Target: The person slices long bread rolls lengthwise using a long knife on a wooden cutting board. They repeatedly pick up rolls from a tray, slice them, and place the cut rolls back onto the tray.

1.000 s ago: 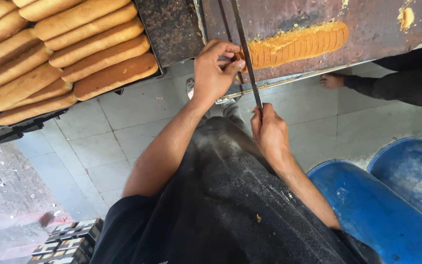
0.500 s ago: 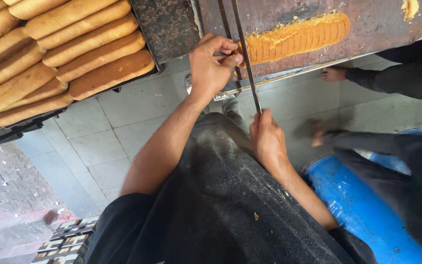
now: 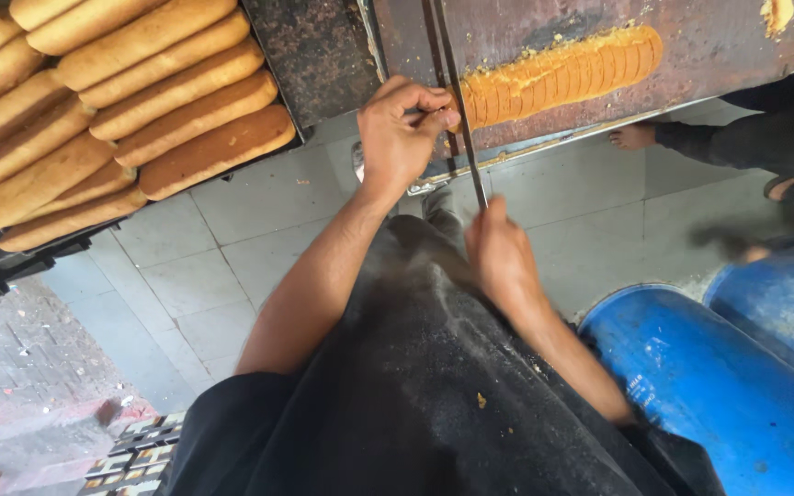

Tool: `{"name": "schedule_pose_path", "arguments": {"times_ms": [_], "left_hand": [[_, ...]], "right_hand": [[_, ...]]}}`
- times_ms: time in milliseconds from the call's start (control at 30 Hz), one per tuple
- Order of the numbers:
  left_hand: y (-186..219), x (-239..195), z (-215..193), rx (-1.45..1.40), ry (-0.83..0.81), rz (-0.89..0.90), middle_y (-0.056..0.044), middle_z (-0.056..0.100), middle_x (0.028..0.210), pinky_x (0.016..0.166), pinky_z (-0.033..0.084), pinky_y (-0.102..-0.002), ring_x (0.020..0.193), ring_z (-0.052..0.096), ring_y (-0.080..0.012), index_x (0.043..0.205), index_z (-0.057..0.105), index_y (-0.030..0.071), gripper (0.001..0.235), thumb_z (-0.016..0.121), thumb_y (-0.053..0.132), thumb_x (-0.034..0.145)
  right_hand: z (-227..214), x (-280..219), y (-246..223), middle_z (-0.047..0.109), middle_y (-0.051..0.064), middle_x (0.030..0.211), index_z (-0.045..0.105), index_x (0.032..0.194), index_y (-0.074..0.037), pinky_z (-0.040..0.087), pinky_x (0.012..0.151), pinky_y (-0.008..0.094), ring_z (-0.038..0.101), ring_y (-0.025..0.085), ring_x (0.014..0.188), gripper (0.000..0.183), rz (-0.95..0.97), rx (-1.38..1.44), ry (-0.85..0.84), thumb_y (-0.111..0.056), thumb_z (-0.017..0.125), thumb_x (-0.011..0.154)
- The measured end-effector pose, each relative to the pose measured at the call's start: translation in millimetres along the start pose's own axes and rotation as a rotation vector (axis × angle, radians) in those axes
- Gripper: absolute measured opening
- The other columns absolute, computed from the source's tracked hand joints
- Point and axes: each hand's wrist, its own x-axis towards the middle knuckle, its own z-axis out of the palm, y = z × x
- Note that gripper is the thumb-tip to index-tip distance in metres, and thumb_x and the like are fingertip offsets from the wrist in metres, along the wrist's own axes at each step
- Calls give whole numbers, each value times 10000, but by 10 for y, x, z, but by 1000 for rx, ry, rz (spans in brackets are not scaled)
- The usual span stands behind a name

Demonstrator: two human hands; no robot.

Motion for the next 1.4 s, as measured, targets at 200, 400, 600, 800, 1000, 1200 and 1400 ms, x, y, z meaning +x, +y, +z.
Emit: {"name": "schedule_pose_path", "arguments": {"times_ms": [200, 400, 600, 800, 1000, 1200, 1400], "left_hand": [[41, -9, -5, 10, -5, 41, -87, 664, 989, 835, 634, -287, 1006, 773, -193, 916, 719, -48, 145, 785, -139, 825], [7, 10, -37, 77, -11, 32, -95, 705, 966, 807, 661, -273, 938, 778, -183, 913, 742, -45, 158, 819, -119, 797], [-22, 11, -72, 49, -14, 60, -92, 724, 976, 783, 643, -274, 893, 770, -156, 927, 750, -14, 143, 773, -112, 826], [-18, 15, -75, 88, 4, 75, -76, 734, 934, 687, 605, -259, 825, 752, -141, 917, 752, -11, 136, 807, -84, 817], [5, -19, -78, 113, 39, 84, -71, 731, 902, 664, 611, -241, 799, 761, -125, 887, 751, 0, 127, 785, -103, 822], [58, -13, -59, 125, 62, 70, -71, 734, 871, 638, 587, -242, 758, 748, -118, 869, 756, 8, 125, 796, -95, 810], [38, -29, -57, 117, 58, 55, -64, 742, 861, 632, 572, -239, 723, 725, -109, 883, 783, 29, 125, 820, -66, 810]], "right_hand": [[-26, -186, 56, 668, 331, 790, 460, 1054, 52, 526, 643, 592, 687, 530, 750, 201, 82, 4, -84, -111, 538, 964], [-61, 339, -242, 648, 357, 782, 458, 1032, 67, 509, 644, 618, 652, 569, 771, 204, -87, -6, 67, -120, 536, 1008], [-272, 24, -273, 651, 337, 740, 483, 1040, 20, 505, 604, 614, 662, 548, 710, 187, -78, 11, 153, -161, 526, 1026], [-163, 22, -252, 655, 339, 742, 478, 1037, 18, 502, 604, 618, 648, 563, 697, 178, -104, -33, 136, -151, 535, 1034], [-18, 9, -126, 651, 348, 740, 455, 1038, 24, 518, 615, 608, 658, 562, 710, 200, -49, -57, 72, -166, 520, 1038], [-68, -306, -82, 659, 363, 769, 433, 1081, 41, 511, 642, 622, 653, 577, 753, 227, 22, -86, -18, -143, 533, 995], [-20, -30, -114, 664, 367, 809, 433, 1099, 54, 519, 695, 622, 663, 574, 813, 238, 41, -55, -69, -142, 520, 994]]}}
